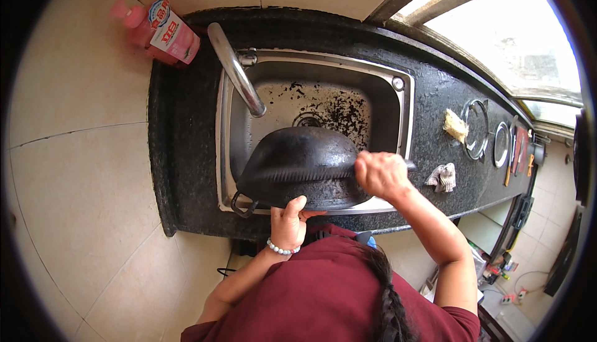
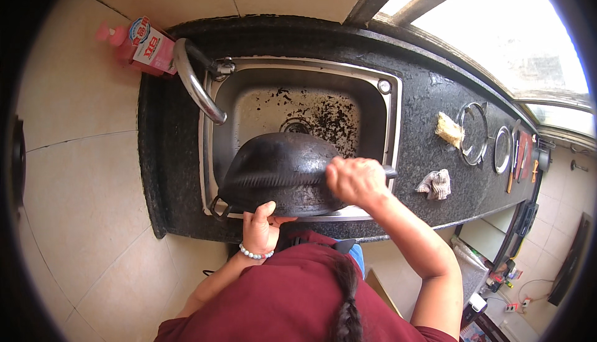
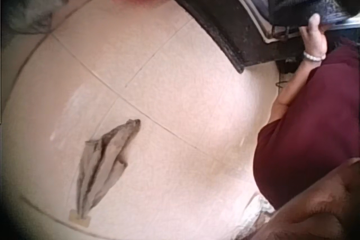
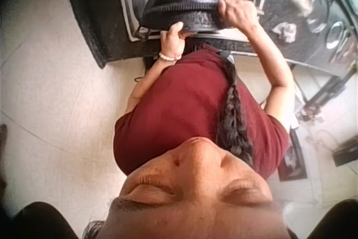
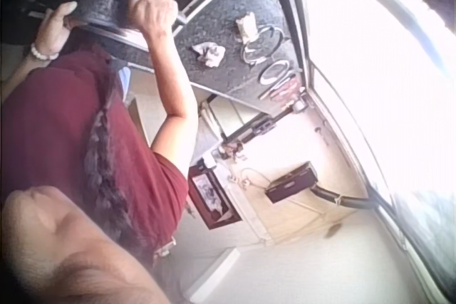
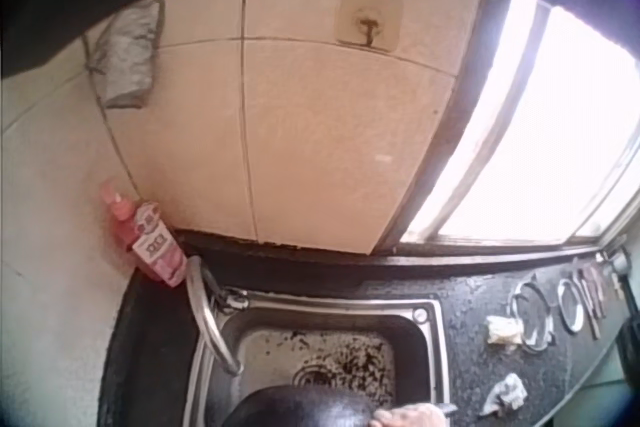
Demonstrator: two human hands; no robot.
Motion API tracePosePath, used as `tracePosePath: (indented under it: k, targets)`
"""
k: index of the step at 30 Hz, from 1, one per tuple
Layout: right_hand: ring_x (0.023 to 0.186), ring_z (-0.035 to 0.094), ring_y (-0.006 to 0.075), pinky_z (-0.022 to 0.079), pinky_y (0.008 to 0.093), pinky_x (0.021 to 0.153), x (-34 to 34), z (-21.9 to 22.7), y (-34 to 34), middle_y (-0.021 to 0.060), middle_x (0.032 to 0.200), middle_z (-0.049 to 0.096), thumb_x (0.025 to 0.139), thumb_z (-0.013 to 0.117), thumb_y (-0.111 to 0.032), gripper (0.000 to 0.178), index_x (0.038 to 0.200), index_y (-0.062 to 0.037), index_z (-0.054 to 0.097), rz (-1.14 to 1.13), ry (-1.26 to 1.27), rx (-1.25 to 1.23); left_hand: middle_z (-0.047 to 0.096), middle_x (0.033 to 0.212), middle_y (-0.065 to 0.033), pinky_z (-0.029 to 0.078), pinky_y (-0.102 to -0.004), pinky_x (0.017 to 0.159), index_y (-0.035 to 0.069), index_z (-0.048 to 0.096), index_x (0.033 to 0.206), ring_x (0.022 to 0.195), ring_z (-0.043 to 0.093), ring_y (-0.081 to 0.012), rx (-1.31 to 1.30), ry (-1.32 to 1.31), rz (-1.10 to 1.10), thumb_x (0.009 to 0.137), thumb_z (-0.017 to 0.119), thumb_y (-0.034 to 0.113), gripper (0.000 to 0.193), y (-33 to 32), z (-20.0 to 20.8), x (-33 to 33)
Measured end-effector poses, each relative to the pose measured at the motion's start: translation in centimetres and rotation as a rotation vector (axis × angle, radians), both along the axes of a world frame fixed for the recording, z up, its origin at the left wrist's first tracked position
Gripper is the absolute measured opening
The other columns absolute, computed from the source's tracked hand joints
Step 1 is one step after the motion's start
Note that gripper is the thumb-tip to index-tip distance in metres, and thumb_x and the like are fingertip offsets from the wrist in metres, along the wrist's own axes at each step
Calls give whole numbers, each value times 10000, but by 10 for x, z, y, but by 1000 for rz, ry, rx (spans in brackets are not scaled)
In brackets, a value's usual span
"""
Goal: The person cleans the exterior surface of a pan using a brush over a kitchen sink.
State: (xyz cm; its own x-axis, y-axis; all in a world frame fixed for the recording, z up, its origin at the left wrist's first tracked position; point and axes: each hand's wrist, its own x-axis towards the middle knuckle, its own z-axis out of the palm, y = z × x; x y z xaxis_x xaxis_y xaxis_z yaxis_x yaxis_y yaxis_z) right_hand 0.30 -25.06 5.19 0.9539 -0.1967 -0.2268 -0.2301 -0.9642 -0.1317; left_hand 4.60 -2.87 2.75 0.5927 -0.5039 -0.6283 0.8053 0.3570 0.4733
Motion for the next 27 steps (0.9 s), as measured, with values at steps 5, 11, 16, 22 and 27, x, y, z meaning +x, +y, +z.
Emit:
tracePosePath:
  k: [5,11,16,22,27]
  targets:
    - [511,628,244,497,370,482,0,9,-4,82,555,613,903,468,-332,311,688,-123,551,-18,31,-27,606,1009,-109,592,-446,717,-23,531,1100,907,638,-256,34,66,29,845,494,26,263,-1,7,-2]
    - [505,607,239,497,359,523,6,18,29,74,546,584,888,453,-307,297,679,-113,538,132,13,99,598,1062,-117,590,-429,727,-8,542,1091,945,628,-257,4,44,26,837,508,36,260,5,3,-4]
    - [464,600,258,480,389,426,-1,-3,-37,89,531,592,898,456,-305,302,680,-121,553,-97,-33,-68,608,1064,-121,583,-442,730,-8,506,1157,919,639,-281,-14,34,32,841,499,59,323,1,9,0]
    - [470,583,244,469,366,461,-16,29,28,59,514,543,880,501,-262,226,710,-113,508,66,-9,199,640,998,-155,569,-489,767,-20,606,993,898,650,-299,-113,9,101,875,517,39,159,6,-2,-3]
    - [468,574,258,469,360,466,-25,28,39,68,503,530,865,531,-254,231,693,-102,497,21,-37,247,654,1021,-122,563,-499,769,26,589,1079,920,650,-299,-118,-55,19,886,562,155,234,17,-20,-12]
